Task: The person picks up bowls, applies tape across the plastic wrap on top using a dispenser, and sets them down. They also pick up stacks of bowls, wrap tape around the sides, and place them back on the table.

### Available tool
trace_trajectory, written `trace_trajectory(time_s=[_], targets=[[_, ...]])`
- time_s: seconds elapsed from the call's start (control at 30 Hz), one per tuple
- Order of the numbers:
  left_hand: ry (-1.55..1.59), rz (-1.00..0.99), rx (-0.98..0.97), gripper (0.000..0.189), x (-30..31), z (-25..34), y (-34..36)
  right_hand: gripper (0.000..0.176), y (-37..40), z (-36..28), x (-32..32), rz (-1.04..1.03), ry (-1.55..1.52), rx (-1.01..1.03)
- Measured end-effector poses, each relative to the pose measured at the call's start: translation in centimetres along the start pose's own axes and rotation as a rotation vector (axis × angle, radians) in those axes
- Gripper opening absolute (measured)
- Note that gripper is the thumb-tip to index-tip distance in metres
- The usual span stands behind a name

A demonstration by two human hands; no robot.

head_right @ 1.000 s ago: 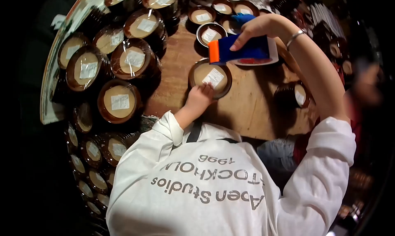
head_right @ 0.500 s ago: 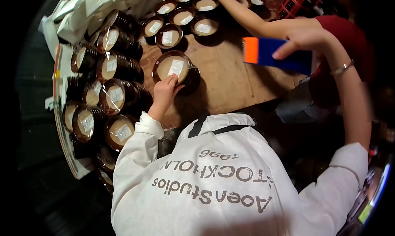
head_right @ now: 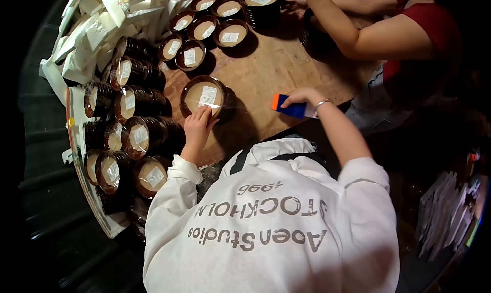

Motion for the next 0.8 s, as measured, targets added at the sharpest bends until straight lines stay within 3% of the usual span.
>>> trace_trajectory(time_s=[0.2, 0.27, 0.33, 0.43, 0.47, 0.53, 0.57, 0.67, 0.8], targets=[[0.040, 0.029, 0.041, 0.036, 0.7, 0.3, -0.3, 0.038, -5.2, -4.3, -2.0, -0.019, 0.159, -0.111], [0.180, 0.024, 0.158, 0.039, 0.9, -0.2, 0.2, 0.038, -5.3, -6.2, -2.8, -0.016, 0.215, -0.139], [0.147, 0.160, -0.025, 0.037, 2.7, 2.9, 0.0, 0.040, -5.2, -8.2, -3.0, 0.004, 0.398, -0.159], [0.100, -0.131, -0.181, 0.031, -0.9, 7.7, -2.2, 0.040, -9.5, -8.7, -3.5, -0.075, 0.431, -0.164], [-0.166, -0.232, -0.192, 0.036, -2.9, 8.7, -2.8, 0.038, -11.6, -8.9, -3.7, -0.116, 0.452, -0.181], [-0.714, -0.691, -0.263, 0.044, -10.7, 8.1, -1.2, 0.039, -13.3, -9.6, -4.4, -0.183, 0.483, -0.141], [-0.847, -0.798, -0.289, 0.044, -13.2, 7.3, -1.0, 0.041, -12.9, -10.0, -4.4, -0.164, 0.509, -0.173], [-0.932, -0.862, -0.299, 0.044, -17.2, 6.2, -2.0, 0.045, -10.7, -11.3, -4.9, -0.146, 0.573, -0.232], [-0.900, -0.874, -0.321, 0.045, -18.8, 6.1, -2.0, 0.049, -8.8, -13.3, -5.2, -0.086, 0.724, -0.114]])
Point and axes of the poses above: each hand's wrist, its own y-axis away from the middle knuckle, its own x-axis out of the back of the hand, z = x × y, the point moved 7 cm from there along -y, towards the middle knuckle, and after that the axes turned 8 degrees about -z, right-handed, at the moved point
